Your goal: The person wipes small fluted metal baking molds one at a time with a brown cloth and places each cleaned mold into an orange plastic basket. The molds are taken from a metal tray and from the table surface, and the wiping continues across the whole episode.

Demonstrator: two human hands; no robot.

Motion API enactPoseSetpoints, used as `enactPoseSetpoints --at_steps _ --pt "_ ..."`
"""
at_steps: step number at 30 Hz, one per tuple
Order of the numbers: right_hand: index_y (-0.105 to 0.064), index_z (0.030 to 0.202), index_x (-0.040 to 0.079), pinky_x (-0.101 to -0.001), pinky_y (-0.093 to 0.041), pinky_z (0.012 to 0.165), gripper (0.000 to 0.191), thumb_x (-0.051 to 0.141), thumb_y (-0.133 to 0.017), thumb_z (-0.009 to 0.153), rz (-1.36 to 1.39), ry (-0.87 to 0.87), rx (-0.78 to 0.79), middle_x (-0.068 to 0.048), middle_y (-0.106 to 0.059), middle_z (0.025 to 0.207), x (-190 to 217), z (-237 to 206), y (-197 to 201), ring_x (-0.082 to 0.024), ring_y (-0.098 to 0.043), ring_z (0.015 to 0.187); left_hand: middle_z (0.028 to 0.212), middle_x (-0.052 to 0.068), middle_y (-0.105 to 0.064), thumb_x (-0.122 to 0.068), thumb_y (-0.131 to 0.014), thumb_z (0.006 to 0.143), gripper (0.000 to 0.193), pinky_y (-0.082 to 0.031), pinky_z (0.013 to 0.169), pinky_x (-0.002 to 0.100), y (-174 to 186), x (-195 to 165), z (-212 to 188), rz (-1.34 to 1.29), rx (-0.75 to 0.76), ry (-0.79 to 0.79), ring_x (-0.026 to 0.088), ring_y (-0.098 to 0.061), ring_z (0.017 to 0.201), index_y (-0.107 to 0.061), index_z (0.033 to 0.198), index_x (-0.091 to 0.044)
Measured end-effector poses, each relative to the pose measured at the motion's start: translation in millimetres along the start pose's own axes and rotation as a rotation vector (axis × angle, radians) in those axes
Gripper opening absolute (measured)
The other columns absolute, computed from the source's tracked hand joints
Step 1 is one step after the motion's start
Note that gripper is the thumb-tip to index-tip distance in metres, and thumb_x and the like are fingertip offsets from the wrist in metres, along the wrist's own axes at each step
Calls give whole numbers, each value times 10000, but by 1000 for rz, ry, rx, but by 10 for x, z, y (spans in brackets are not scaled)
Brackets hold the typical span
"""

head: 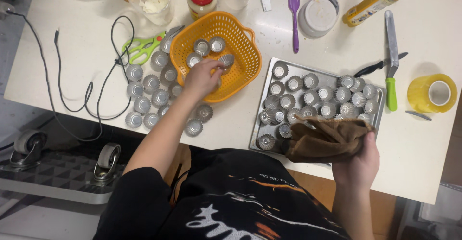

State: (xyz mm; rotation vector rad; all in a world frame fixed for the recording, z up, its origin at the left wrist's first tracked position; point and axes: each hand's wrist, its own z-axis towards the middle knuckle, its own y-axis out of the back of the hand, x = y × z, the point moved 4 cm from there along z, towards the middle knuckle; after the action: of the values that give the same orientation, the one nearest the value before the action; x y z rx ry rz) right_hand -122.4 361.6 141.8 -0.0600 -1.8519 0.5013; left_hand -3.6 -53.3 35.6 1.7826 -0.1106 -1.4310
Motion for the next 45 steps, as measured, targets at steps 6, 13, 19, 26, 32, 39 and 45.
enactPoseSetpoints --at_steps 6,13,19,26,32,39,45 --pt "-462 1445 10 -509 -387 1227 456 327 -317 1150 -8 -25 -17 -162 -540 1468 -41 -22 44 -329 -531 1370 1293 252 -612 -233 -821 796 507 -478 980 495 184 -108 -30 158 -319 -313 421 -569 1128 -700 1239 -20" --pt "-471 1440 20 -499 -403 1211 452 326 -314 1147 0 -49 -41 -152 -556 1453 -93 0 73 -319 -546 1358 1215 66 -703 -278 -674 970 298 -549 1010 359 148 234 -1003 -98 -93 260 253 -699 1111 -671 1216 -108" --pt "-494 1409 -1 -509 -418 1201 415 306 -360 1164 6 -55 20 -155 -577 1408 -190 92 -18 -319 -563 1325 1318 276 -510 -446 -793 720 738 -375 1037 606 -328 229 -1599 474 -64 -104 498 -466 1261 -611 1296 -20" --pt "-499 1397 -13 -507 -427 1196 414 302 -383 1156 -10 -44 57 -167 -582 1395 -151 62 -84 -320 -577 1308 1352 112 -556 -351 -781 850 481 -432 988 491 -769 650 -1494 539 -137 -228 325 -536 1165 -652 1277 -172" --pt "-484 1400 -13 -506 -422 1192 419 306 -371 1153 -25 -37 15 -165 -575 1399 -115 -26 -45 -319 -571 1308 1038 27 -671 -249 -803 897 182 -502 849 418 -577 456 -1358 326 -100 -446 261 -640 960 -727 1028 -148" --pt "-483 1400 -10 -508 -425 1192 412 298 -373 1150 -4 -36 41 -169 -578 1400 -144 -11 -67 -326 -575 1305 867 -2 -745 -202 -836 811 102 -519 795 397 -133 -304 -825 -110 -192 -276 235 -644 865 -753 842 -151" --pt "-514 1372 -36 -499 -436 1173 409 288 -389 1156 -19 -21 34 -172 -596 1369 -206 34 -38 -316 -589 1277 1347 142 -651 -260 -844 786 432 -491 1007 391 72 -303 -31 -160 -85 -169 316 -619 1224 -723 1157 -76"
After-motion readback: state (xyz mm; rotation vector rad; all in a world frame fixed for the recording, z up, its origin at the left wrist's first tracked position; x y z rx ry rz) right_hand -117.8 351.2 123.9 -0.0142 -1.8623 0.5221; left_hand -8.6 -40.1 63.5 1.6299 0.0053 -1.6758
